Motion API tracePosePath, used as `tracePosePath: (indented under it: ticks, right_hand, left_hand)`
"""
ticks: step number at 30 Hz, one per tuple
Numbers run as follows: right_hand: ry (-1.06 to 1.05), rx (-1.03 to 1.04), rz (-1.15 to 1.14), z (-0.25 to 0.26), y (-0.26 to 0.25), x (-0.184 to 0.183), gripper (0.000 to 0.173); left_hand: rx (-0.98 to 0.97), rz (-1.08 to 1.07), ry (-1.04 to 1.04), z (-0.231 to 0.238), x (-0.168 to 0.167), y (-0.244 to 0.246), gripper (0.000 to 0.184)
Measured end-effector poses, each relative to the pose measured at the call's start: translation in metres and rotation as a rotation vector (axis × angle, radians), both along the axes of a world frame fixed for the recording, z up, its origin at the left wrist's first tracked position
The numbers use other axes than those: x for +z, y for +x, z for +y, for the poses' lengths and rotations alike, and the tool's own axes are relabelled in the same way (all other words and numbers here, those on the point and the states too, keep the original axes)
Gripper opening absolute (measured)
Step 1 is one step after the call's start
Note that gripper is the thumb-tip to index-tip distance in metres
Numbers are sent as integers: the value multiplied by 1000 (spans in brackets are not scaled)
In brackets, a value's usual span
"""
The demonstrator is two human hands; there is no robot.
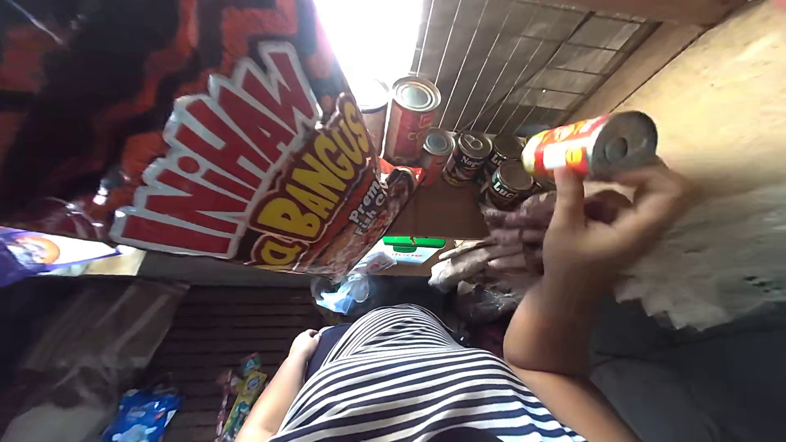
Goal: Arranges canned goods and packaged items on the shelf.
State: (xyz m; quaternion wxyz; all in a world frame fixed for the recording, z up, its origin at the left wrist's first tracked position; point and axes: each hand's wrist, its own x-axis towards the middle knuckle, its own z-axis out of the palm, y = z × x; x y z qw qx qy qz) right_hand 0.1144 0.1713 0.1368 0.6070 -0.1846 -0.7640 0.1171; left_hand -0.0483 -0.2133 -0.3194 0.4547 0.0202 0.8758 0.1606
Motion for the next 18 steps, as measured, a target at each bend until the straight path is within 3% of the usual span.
tracePosePath:
  ticks: [3, 6, 11, 15, 17, 18]
  right_hand:
    - [-87, 325, -37, -36, 33, -8, 34]
    - [-157, 441, -250, -45, 38, -26, 33]
    - [-84, 204, -513, -35, -8, -49, 33]
    - [-54, 35, -508, -20, -38, -55, 35]
    - [-6, -9, -455, -16, -47, -59, 33]
    - [2, -21, -447, -16, -49, -61, 32]
  left_hand:
    - [-6, -1, -4, -1, -2, -1, 39]
    - [-27, -5, -12, 2, 5, -3, 39]
    - [-40, -11, -3, 7, 5, -5, 39]
    - [-68, 1, -3, 5, 4, -6, 39]
    - [-8, 94, 44, 8, 45, 14, 37]
    - [37, 99, 49, 15, 96, 27, 36]
